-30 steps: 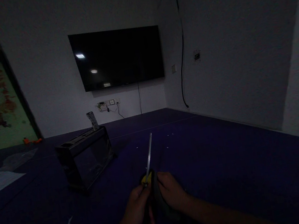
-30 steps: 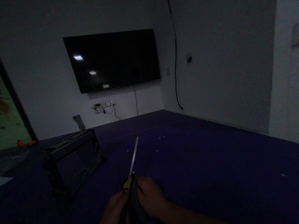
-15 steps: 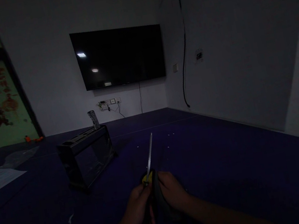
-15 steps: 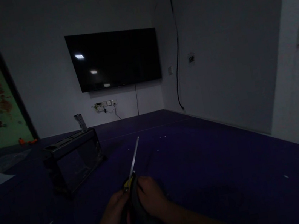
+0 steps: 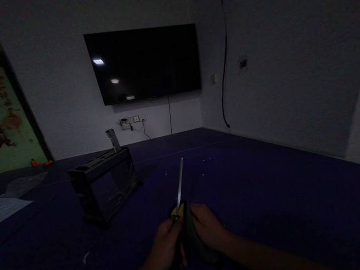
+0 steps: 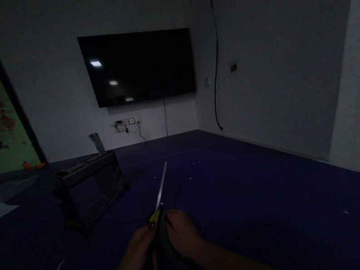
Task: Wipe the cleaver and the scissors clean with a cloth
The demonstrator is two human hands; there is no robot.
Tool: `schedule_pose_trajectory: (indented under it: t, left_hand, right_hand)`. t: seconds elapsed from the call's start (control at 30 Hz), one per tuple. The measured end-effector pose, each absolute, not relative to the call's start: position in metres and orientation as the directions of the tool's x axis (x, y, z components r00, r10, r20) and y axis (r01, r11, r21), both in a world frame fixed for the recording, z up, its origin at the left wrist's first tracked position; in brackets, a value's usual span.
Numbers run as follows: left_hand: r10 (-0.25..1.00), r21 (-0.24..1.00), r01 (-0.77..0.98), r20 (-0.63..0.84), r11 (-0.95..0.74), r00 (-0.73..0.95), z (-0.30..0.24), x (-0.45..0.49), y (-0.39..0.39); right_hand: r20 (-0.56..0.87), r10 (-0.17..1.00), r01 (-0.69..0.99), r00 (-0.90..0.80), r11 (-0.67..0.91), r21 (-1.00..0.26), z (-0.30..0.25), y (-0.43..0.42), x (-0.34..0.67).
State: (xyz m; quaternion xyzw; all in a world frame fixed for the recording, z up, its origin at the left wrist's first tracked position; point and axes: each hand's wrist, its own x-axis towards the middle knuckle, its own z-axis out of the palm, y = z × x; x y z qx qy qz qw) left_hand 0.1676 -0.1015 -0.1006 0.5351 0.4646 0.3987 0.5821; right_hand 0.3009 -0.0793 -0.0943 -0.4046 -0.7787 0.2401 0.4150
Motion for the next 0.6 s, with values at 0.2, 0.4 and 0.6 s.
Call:
schedule_pose_trajectory:
  t: [0.2,0.4,0.6]
  left_hand:
    - [0.963,0.996,0.025,-0.091,0.087,0.253,-0.1017,0.1679,-0.1017]
    - [0.961,0.996,0.034,-0.093,0.088,0.26,-0.1017,0.167,-0.1001]
    - [0.956,0.995,0.036,-0.102,0.096,0.276,-0.1015,0.167,-0.0995]
  right_hand:
    - [0.446,0.834,0.416,-0.325,0.55,-0.725,-0.0958,-0.0785,0.3011]
    - [0.46,0.823,0.393,-0.334,0.565,-0.726,-0.0988,-0.0765,0.3012]
    - [0.434,0.84,0.419,-0.325,0.539,-0.73,-0.0972,-0.0779,0.3012]
